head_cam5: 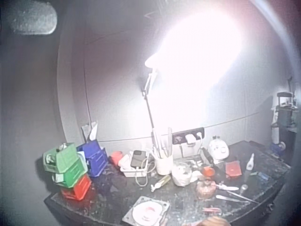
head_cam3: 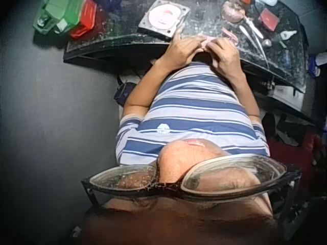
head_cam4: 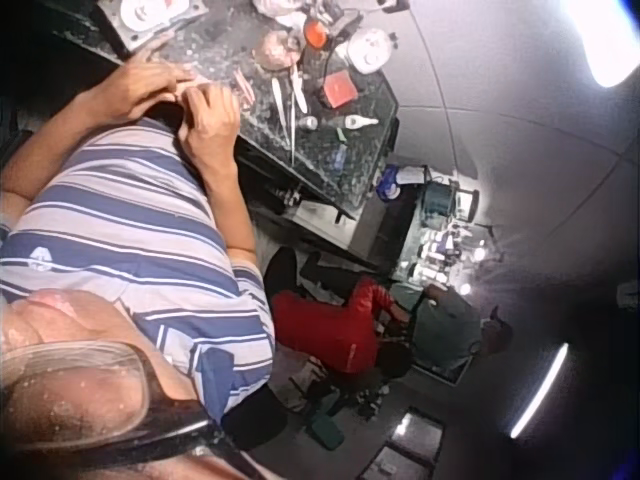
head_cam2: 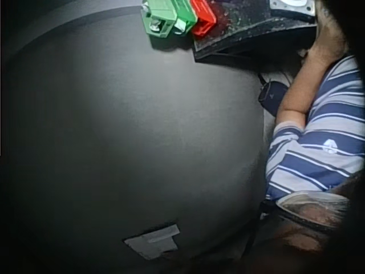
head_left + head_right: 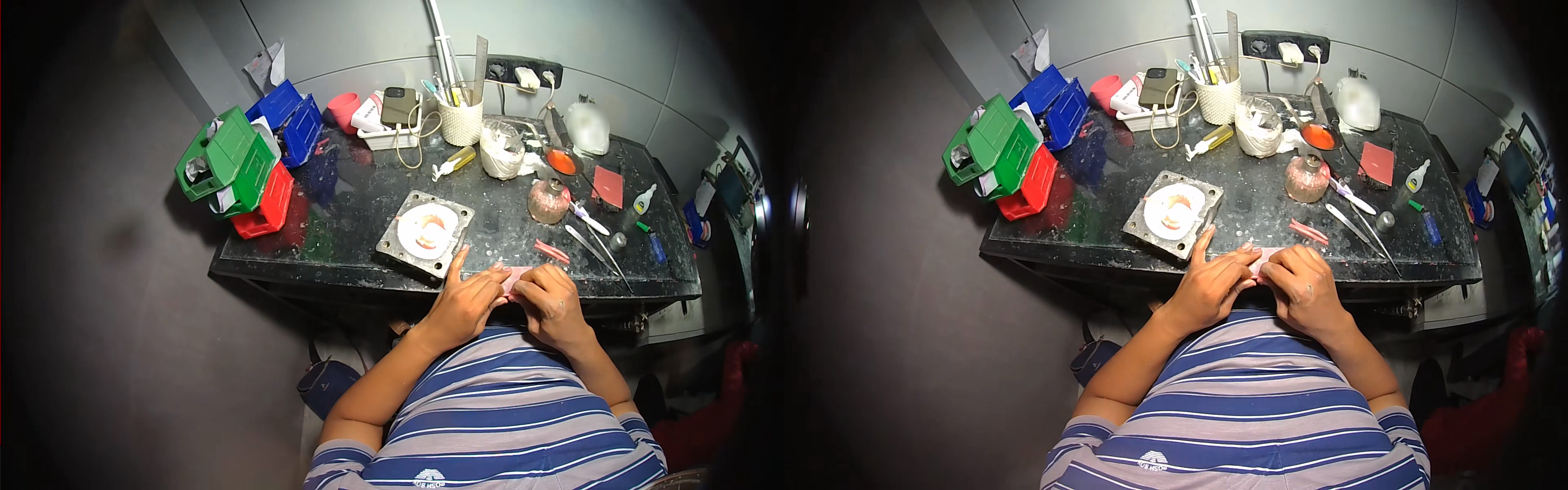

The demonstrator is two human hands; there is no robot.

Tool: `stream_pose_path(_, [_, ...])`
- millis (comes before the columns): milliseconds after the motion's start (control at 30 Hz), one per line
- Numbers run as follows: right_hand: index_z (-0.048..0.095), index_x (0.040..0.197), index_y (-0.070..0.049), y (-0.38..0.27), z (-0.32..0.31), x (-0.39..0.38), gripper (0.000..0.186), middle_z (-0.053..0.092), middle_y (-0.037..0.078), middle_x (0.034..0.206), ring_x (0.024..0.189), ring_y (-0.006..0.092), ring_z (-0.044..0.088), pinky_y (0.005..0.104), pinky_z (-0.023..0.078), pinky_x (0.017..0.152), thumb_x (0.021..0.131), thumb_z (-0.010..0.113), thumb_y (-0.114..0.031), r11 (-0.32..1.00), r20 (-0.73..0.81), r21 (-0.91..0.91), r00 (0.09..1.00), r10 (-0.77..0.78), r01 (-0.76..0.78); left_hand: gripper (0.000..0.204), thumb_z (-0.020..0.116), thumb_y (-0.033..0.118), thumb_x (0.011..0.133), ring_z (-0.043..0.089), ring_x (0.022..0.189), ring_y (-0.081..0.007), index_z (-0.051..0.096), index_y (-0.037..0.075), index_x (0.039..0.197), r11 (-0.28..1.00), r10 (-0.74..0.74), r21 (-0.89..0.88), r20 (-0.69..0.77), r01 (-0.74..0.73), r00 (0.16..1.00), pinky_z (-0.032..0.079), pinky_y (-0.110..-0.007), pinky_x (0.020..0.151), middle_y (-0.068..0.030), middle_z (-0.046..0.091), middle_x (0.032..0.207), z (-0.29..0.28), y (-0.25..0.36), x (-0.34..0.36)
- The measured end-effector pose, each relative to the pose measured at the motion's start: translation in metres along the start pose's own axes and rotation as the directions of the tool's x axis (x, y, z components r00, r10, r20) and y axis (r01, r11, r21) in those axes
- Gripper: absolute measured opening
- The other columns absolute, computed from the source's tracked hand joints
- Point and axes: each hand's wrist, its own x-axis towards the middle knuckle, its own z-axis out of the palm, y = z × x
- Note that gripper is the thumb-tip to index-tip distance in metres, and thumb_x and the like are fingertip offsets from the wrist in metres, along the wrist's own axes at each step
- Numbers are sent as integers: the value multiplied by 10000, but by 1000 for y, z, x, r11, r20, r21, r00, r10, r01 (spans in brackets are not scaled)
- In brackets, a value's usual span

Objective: The person folds and cuts wax sheets into strips using hands and a metal tool. The person then presses and shapes the wax pieces onto a dental cast in a metal flask and adjusts an overhead lamp.

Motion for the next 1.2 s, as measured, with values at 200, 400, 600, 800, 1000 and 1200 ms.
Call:
stream_pose_path(200, [723, 1018, -39, 4, 3, 3, 201, 690, 110, 997, 934, 338, 666, 447, 511, 840, 847, 828, -24, 1000, 18, 2, 1000, 22, -23, 143, 779, 116, 1000, 740, 1294, -259, 727, 72, 1125, 1000, 12, 11, -13, -12, 1000, 222, -689, 1296, -92, 793, 1295, -3, 2, 1])
stream_pose_path(400, [721, 997, -49, 10, -1, 2, 157, 685, 110, 985, 938, 342, 658, 453, 509, 850, 889, 824, -97, 1000, 11, 24, 1000, -3, 3, 132, 784, 53, 962, 745, 1289, -290, 731, 63, 1082, 1000, 28, 12, 5, -28, 1000, 202, -701, 1297, -116, 792, 1307, -2, -1, 8])
stream_pose_path(600, [721, 991, -63, 16, 6, -3, 151, 678, 95, 962, 924, 331, 658, 451, 513, 846, 898, 818, -132, 999, -7, 20, 1000, -25, 25, 140, 780, 33, 956, 736, 1306, -293, 740, 42, 1091, 1000, 10, 12, 38, -11, 999, 198, -720, 1296, -134, 786, 1327, -2, -4, 4])
stream_pose_path(800, [690, 984, -56, 15, 8, -13, 155, 637, 95, 967, 915, 306, 637, 437, 515, 838, 867, 776, -107, 998, -53, 12, 997, -59, 59, 121, 800, 17, 961, 750, 1286, -335, 707, 27, 1038, 999, -14, -49, 42, 16, 999, 103, -754, 1307, -164, 794, 1311, -4, 3, -1])
stream_pose_path(1000, [691, 984, -56, 11, 15, -9, 153, 642, 103, 967, 915, 296, 638, 428, 506, 830, 861, 769, -103, 997, -51, -8, 996, -75, 75, 165, 795, -31, 947, 741, 1301, -357, 639, 19, 960, 998, 7, -59, 40, -5, 999, 52, -767, 1309, -172, 788, 1321, -7, -4, 0])
stream_pose_path(1200, [711, 1035, -50, 13, 15, -7, 215, 648, 100, 989, 959, 293, 634, 426, 483, 854, 832, 761, -101, 994, -48, 11, 993, -108, 109, 185, 783, -84, 916, 750, 1289, -365, 661, 26, 1002, 1000, -9, -22, 52, 10, 999, 55, -736, 1330, -172, 795, 1314, -9, -4, 2])
